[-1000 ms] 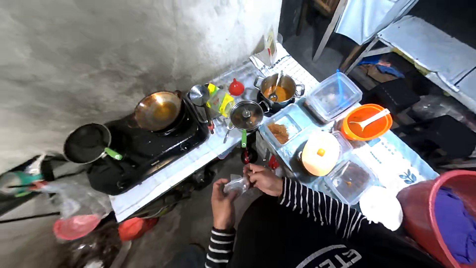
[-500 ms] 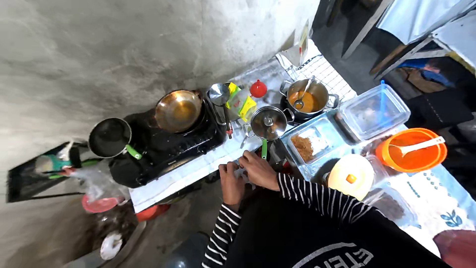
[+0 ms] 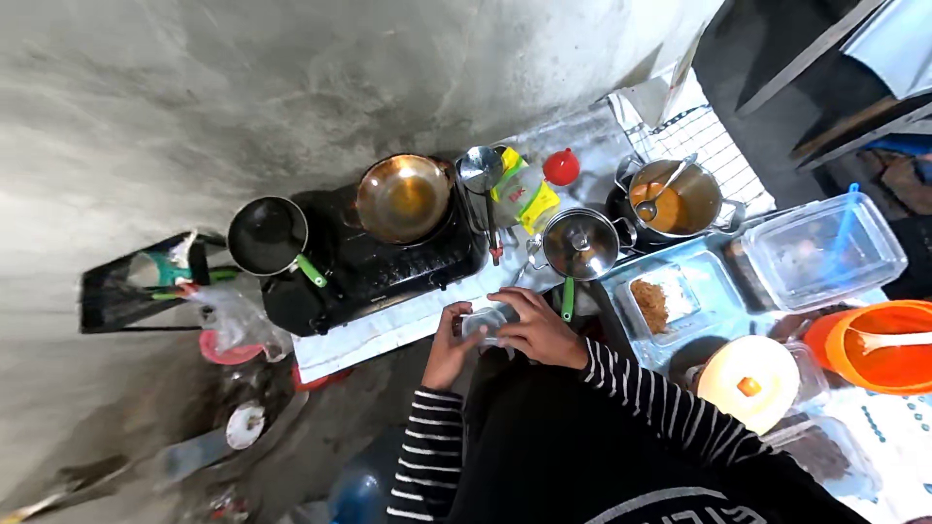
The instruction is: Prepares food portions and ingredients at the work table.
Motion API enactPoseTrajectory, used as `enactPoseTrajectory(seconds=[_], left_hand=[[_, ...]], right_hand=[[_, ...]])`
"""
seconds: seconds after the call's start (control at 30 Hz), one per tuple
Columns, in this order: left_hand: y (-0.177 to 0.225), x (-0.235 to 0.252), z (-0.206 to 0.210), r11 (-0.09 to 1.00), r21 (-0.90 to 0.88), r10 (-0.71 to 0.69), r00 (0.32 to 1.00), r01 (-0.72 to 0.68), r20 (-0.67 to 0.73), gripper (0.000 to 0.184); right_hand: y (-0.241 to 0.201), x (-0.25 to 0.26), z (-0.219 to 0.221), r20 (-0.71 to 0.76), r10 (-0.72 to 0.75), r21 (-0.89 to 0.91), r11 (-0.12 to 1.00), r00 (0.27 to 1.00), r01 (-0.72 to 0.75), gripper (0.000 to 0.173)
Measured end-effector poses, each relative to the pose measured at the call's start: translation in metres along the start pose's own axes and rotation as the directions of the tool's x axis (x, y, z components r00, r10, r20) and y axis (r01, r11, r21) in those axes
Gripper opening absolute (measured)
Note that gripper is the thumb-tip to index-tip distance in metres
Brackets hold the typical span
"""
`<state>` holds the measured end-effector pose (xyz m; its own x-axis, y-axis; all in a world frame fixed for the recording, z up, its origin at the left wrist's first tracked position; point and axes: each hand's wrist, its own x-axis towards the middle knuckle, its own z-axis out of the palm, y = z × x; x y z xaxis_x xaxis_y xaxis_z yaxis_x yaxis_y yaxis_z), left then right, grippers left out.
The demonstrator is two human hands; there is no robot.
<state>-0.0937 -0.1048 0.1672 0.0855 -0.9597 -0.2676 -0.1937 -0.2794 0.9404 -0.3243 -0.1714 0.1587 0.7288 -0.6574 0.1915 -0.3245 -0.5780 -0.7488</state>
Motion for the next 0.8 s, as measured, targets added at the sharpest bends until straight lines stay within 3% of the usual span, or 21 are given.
enactPoseTrajectory(seconds=[0.07, 0.1, 0.17, 0.23, 0.27, 0.3, 0.37, 0.43, 0.5, 0.63, 0.8], left_hand=[[-0.004, 0.002, -0.020, 0.994, -0.090, 0.073, 0.980, -0.057, 0.183, 0.093], [-0.007, 0.004, -0.028, 0.995, -0.083, 0.073, 0.974, -0.056, 0.214, 0.100], [-0.018, 0.008, -0.039, 1.000, -0.006, -0.010, 0.981, 0.011, 0.196, 0.088], [-0.029, 0.012, -0.048, 0.996, 0.015, -0.086, 0.986, 0.085, 0.143, 0.061], [-0.032, 0.015, -0.054, 0.994, 0.030, -0.106, 0.986, 0.103, 0.127, 0.049], [-0.032, 0.017, -0.061, 0.992, 0.036, -0.122, 0.987, 0.119, 0.104, 0.039], [-0.030, 0.016, -0.073, 0.990, 0.024, -0.140, 0.988, 0.139, 0.067, 0.027], [-0.034, 0.014, -0.088, 0.992, 0.006, -0.128, 0.990, 0.127, 0.058, 0.021], [-0.036, 0.011, -0.103, 0.993, -0.009, -0.116, 0.992, 0.117, 0.052, 0.020], [-0.035, 0.008, -0.126, 0.993, -0.024, -0.115, 0.993, 0.115, 0.008, 0.026], [-0.036, 0.016, -0.136, 0.990, -0.093, -0.104, 0.994, 0.105, 0.013, 0.033]], right_hand=[[0.004, 0.011, 0.007, -0.026, 0.048, 0.196, 0.980, 0.998, -0.042, 0.022], [0.004, 0.017, 0.010, -0.025, 0.062, 0.295, 0.954, 0.998, -0.052, 0.021], [0.003, 0.029, 0.020, -0.013, 0.094, 0.509, 0.857, 0.995, -0.074, 0.022], [0.009, 0.038, 0.035, 0.010, 0.274, 0.653, 0.727, 0.962, -0.214, 0.030], [0.018, 0.045, 0.046, 0.012, 0.436, 0.661, 0.672, 0.900, -0.335, 0.033], [0.034, 0.052, 0.058, -0.004, 0.615, 0.624, 0.618, 0.789, -0.478, 0.036], [0.074, 0.062, 0.081, -0.096, 0.862, 0.474, 0.479, 0.497, -0.739, 0.038], [0.107, 0.073, 0.090, -0.162, 0.944, 0.295, 0.323, 0.286, -0.899, 0.046], [0.122, 0.087, 0.087, -0.170, 0.975, 0.140, 0.169, 0.145, -0.976, 0.054], [0.133, 0.108, 0.085, -0.144, 0.989, 0.010, 0.009, 0.008, -1.000, 0.053], [0.134, 0.121, 0.078, -0.031, 0.998, 0.101, -0.042, -0.045, -0.994, 0.053]])
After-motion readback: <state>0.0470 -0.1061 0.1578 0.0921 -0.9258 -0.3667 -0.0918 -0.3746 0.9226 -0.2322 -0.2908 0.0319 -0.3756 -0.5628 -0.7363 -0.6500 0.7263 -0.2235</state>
